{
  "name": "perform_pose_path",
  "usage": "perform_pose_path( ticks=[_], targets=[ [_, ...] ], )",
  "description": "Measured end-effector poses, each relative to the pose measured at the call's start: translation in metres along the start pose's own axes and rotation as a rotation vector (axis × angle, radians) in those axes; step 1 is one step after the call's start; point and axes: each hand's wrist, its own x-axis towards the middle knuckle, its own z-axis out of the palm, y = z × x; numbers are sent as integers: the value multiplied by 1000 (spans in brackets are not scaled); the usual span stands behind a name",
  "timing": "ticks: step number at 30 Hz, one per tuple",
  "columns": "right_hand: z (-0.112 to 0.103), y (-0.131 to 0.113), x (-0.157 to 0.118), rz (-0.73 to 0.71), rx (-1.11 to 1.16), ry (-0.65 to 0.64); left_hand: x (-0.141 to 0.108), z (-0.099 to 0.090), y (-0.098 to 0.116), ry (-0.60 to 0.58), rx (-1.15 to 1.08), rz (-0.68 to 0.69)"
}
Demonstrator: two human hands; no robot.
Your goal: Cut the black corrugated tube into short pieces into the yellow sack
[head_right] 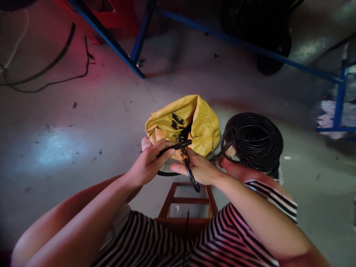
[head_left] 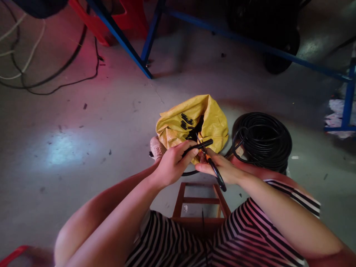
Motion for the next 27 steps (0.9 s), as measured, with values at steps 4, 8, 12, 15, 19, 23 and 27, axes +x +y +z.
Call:
perform_pose_path(
  ticks=[4,8,12,15,19,23,27],
  targets=[
    [2,-1,1,-15,37,10,0,1,0,69,-69,-28],
    [4,-2,0,16,48,12,0,1,0,104,-78,-32],
    [4,-2,0,-46,72,1,-1,3,0,70,-69,-21],
    [4,-1,0,-13,56,0,-2,4,-1,65,-62,-18],
    [4,2,0,36,44,-7,-1,4,-2,57,-32,-8],
    [3,5,-1,47,-14,-21,-1,4,-2,61,7,-29],
    [3,5,0,36,-16,-24,-2,6,-1,83,-4,-44]
  ],
)
